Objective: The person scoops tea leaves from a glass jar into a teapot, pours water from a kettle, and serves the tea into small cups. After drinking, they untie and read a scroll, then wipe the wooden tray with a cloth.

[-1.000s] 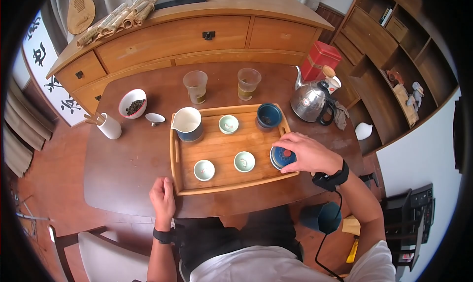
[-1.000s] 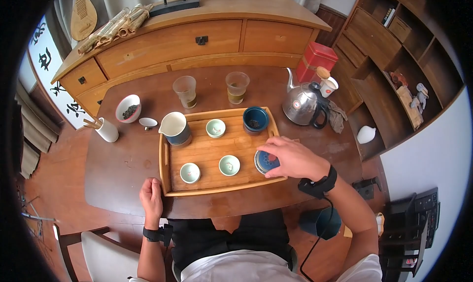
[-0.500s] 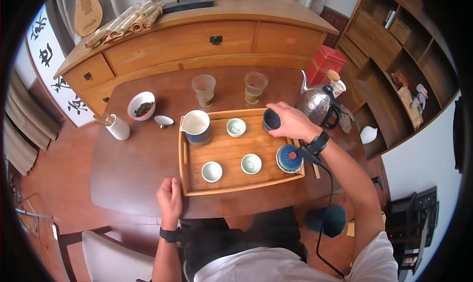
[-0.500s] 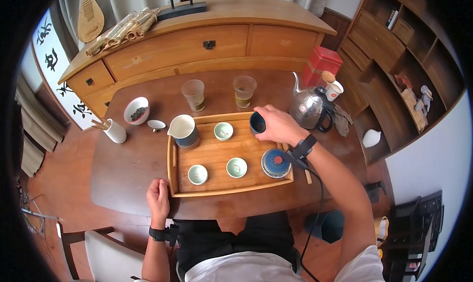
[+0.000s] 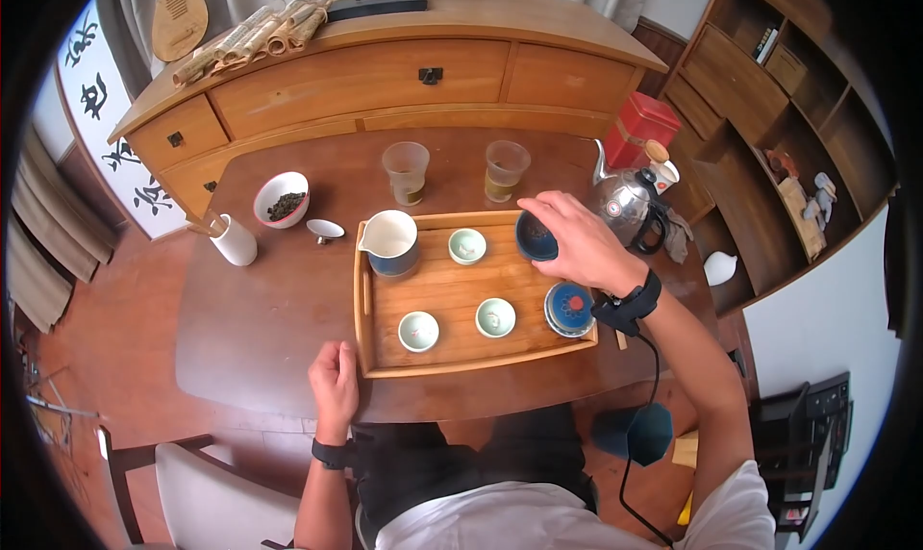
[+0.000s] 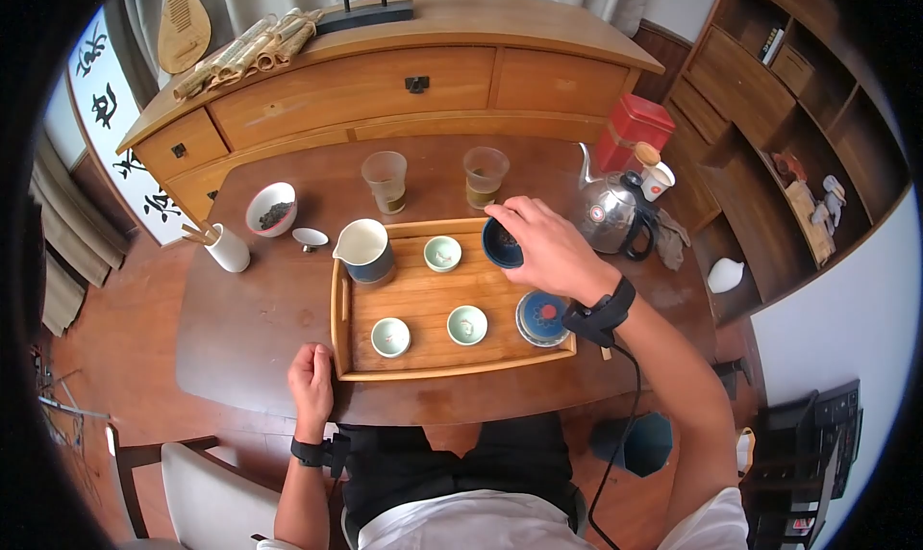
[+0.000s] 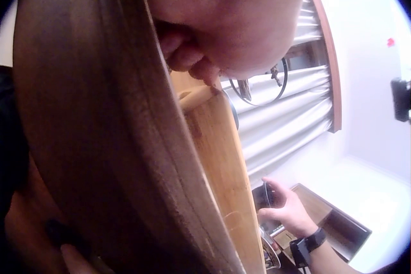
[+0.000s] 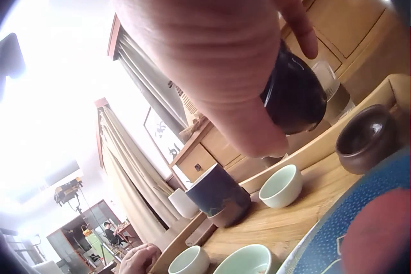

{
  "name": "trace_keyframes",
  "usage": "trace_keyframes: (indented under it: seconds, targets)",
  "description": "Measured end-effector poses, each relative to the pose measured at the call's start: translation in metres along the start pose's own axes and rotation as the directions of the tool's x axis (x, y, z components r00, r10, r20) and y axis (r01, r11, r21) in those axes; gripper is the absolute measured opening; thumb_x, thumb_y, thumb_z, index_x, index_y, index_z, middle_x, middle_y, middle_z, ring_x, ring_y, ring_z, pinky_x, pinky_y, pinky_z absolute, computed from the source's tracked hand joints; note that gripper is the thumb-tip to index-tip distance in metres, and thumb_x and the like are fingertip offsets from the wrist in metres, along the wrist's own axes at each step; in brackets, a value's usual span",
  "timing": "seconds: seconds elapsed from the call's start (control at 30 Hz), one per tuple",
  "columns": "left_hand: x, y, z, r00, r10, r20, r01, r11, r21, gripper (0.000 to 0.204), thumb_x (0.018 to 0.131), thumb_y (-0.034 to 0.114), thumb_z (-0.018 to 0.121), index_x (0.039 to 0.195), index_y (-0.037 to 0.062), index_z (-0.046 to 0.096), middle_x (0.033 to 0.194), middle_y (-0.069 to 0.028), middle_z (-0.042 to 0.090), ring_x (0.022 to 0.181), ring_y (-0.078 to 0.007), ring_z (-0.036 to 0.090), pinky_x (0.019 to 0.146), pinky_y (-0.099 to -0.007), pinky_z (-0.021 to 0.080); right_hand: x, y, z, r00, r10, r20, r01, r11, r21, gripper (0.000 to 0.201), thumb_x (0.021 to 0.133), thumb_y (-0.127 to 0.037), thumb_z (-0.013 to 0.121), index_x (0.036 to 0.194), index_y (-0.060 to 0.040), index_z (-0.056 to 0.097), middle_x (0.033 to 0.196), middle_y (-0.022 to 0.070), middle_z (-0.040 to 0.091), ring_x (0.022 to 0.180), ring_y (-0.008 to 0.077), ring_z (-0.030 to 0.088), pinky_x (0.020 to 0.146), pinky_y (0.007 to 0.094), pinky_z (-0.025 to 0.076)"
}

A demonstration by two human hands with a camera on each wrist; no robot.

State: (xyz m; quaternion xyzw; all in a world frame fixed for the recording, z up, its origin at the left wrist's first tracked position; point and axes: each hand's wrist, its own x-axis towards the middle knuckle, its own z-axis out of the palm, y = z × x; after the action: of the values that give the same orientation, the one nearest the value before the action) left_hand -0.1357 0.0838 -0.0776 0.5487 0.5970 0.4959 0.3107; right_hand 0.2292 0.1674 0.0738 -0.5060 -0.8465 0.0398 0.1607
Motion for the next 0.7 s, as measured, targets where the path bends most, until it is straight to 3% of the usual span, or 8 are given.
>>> trace_keyframes:
  seconds: [0.37,0.57,0.7]
  targets:
    - [0.001,0.001,0.0,1.0,-0.003,-0.001,0.003,1.0,-0.005,0.03,0.101,0.02,0.054,0.081,-0.0019,0.058,0.063,-0.0051,0.049,0.063,-0.0096,0.044,0.058,-0.0297,0.042,0.001,-0.022,-0.005,0.999,-0.036,0.022,0.036,0.999,0.033,0.068,0.071,-0.014,0.075,0.133,-0.0042,0.051,0.128,0.0154,0.052,0.119,0.0343,0.053,0.097,0.0396,0.048]
    - [0.0,0.002,-0.002,1.0,0.006,0.028,-0.007,1.0,0.024,0.027,0.102,0.017,0.052,0.083,-0.0019,0.059,0.07,0.0001,0.053,0.069,-0.0074,0.047,0.063,-0.0257,0.042,0.007,-0.02,-0.006,0.999,-0.045,0.003,0.045,0.998,0.054,0.067,0.072,-0.017,0.075,0.133,-0.0032,0.051,0.125,0.0167,0.054,0.115,0.035,0.056,0.097,0.0394,0.048]
    - [0.001,0.001,0.0,1.0,0.015,-0.007,-0.015,1.0,0.014,0.03,0.1,0.02,0.054,0.08,-0.0016,0.057,0.063,-0.0072,0.049,0.062,-0.0117,0.045,0.059,-0.0308,0.042,0.012,0.006,-0.011,0.996,0.089,0.016,-0.09,0.991,0.095,0.071,0.07,-0.022,0.075,0.133,-0.0015,0.05,0.123,0.0186,0.055,0.114,0.036,0.056,0.097,0.0391,0.048]
